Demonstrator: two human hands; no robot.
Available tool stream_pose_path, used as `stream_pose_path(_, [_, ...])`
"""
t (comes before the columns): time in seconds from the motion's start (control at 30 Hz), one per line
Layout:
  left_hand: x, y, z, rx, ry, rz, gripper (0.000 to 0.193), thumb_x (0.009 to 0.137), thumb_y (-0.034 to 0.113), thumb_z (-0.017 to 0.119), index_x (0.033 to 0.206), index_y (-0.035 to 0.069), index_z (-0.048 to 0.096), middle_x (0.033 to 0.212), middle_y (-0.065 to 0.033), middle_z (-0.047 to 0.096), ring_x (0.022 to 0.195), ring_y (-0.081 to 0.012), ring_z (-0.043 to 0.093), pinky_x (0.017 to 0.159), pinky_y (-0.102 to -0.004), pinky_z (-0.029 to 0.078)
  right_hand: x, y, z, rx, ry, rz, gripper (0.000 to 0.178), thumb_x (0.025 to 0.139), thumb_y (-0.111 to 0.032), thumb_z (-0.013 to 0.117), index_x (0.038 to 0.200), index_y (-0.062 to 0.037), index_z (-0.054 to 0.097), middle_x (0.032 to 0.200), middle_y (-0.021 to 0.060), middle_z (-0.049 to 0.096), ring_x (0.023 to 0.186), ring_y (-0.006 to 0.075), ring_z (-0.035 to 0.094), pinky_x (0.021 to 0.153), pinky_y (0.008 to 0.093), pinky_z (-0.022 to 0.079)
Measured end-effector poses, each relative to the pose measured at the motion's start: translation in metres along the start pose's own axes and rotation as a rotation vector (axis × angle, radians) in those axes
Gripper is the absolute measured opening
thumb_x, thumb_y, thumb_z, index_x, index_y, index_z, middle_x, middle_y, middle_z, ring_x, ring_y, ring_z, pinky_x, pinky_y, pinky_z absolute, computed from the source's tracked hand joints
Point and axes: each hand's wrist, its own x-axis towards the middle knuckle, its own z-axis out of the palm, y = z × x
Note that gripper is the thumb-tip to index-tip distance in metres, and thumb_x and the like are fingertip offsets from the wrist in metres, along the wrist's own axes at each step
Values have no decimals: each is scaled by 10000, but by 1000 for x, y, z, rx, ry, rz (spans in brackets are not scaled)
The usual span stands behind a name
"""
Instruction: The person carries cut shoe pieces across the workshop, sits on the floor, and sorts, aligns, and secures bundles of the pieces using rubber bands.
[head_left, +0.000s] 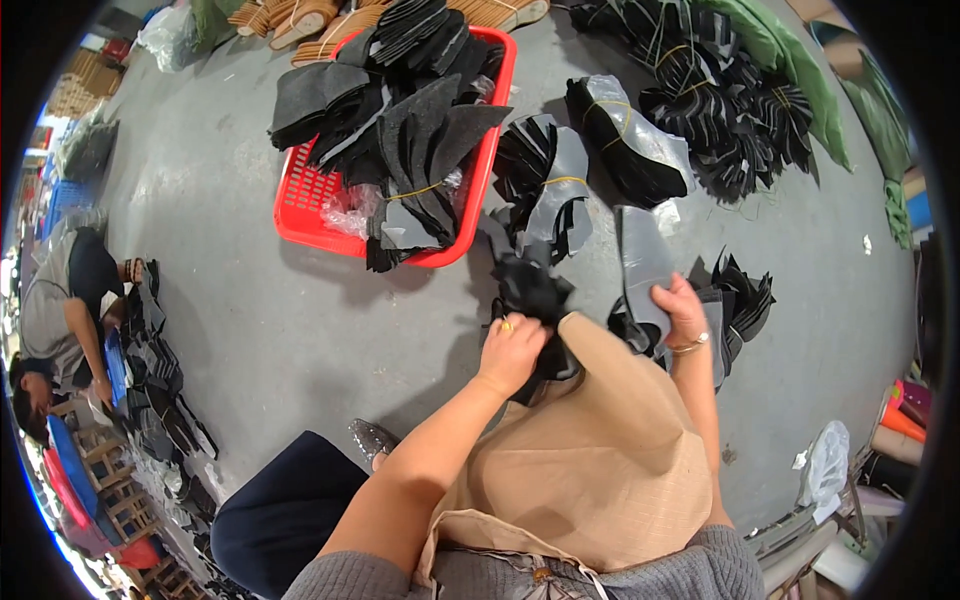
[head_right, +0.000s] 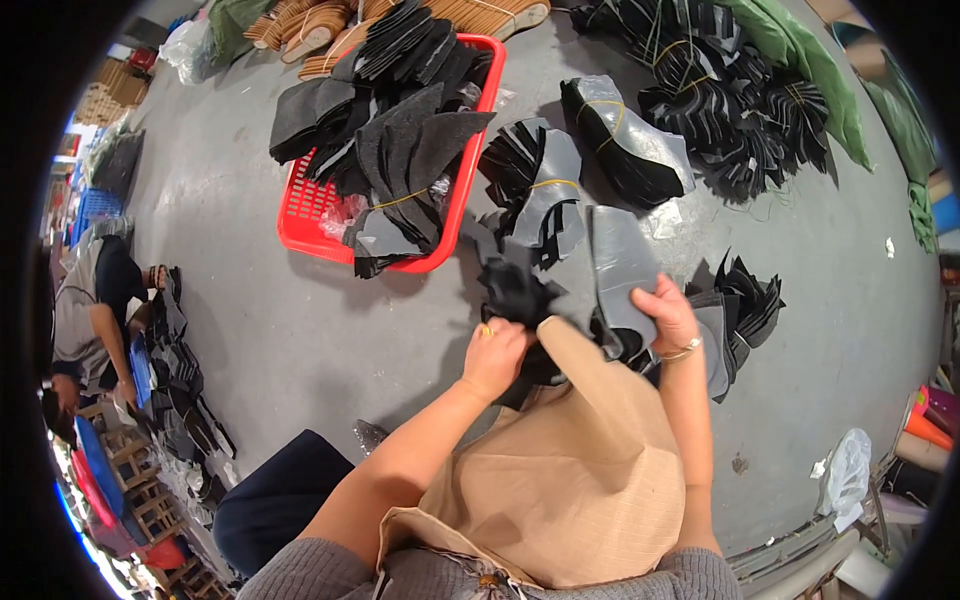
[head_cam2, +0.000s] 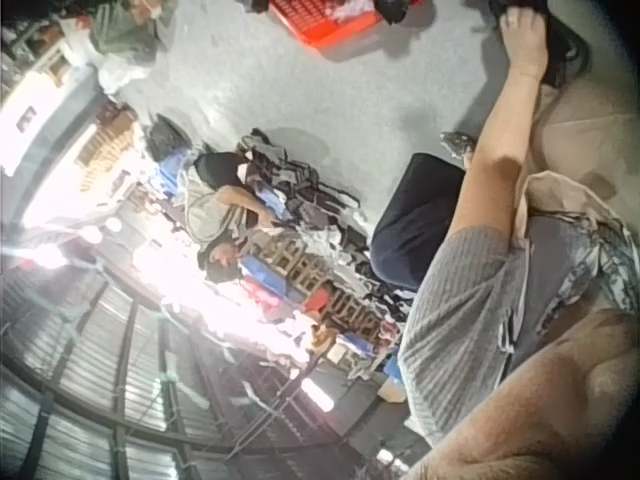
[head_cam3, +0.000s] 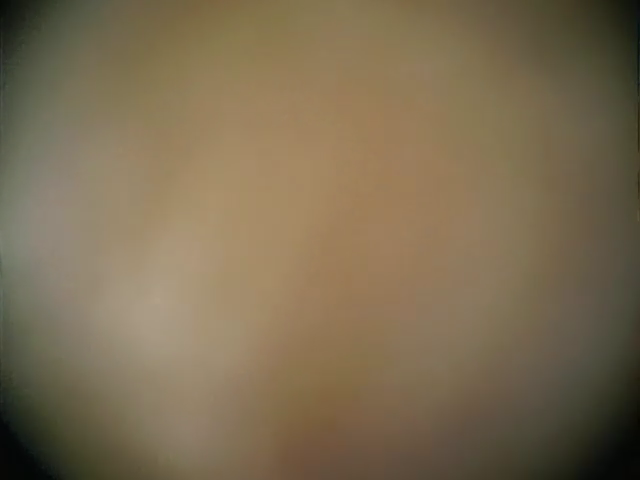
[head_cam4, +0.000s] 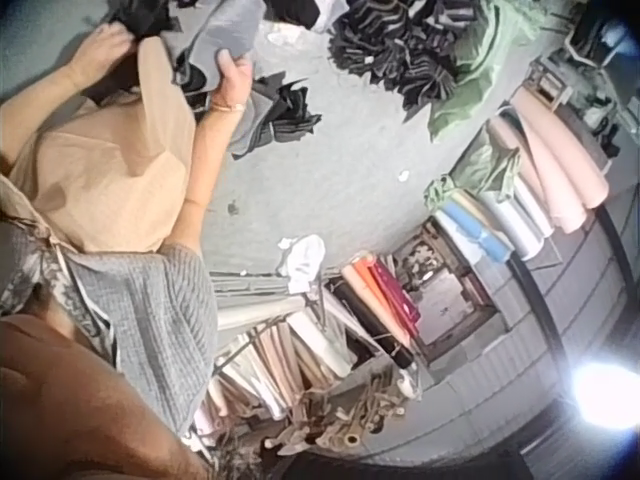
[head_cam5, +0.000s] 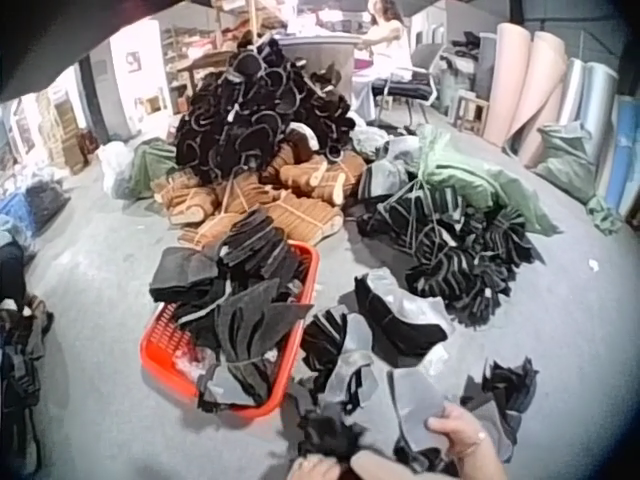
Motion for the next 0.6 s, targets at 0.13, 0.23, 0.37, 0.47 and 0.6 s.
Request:
stream_pose_path(0.13, [-22, -10, 16, -131, -188, -352, 184, 722, 72, 530, 901, 72, 577, 886, -128, 557, 863, -319, 544, 746, -397, 465, 18, 60, 29, 87, -99, 211, 418, 778, -107, 648, 1151, 14, 503, 1056, 89, 611, 920, 188, 602, 833, 307, 477])
stream_pose_path(0.23, [-5, -10, 16, -180, -209, -585, 234, 688, 0, 526, 921, 6, 535, 902, -193, 575, 836, -392, 558, 774, -431, 462, 40, 97, 37, -87, -145, 263, 405, 803, -121, 648, 1163, -3, 505, 1064, 63, 601, 930, 150, 576, 851, 296, 457])
stream_pose_path(0.37, [-12, -13, 7, -385, -118, -372, 212, 671, 10, 601, 864, 8, 516, 829, -213, 572, 796, -425, 534, 906, -473, 414, 62, 102, 31, -59, -97, 340, 366, 823, -132, 635, 1160, -48, 521, 1026, 32, 601, 909, 123, 559, 815, 290, 457])
stream_pose_path(0.47, [-25, -13, 5, -445, -131, -436, 157, 720, -35, 550, 854, 41, 520, 780, -168, 567, 748, -409, 539, 997, -519, 329, 76, 113, 19, -348, -152, 405, 457, 809, -213, 662, 1216, -79, 504, 1057, 23, 601, 953, 139, 540, 847, 311, 419])
stream_pose_path(0.6, [-27, -11, -9, -460, -150, -431, 116, 733, -49, 513, 806, 38, 493, 763, -115, 551, 780, -338, 562, 979, -497, 340, 70, 94, 30, -361, -173, 337, 511, 789, -284, 674, 1229, -86, 506, 1080, 32, 604, 994, 151, 529, 893, 322, 390])
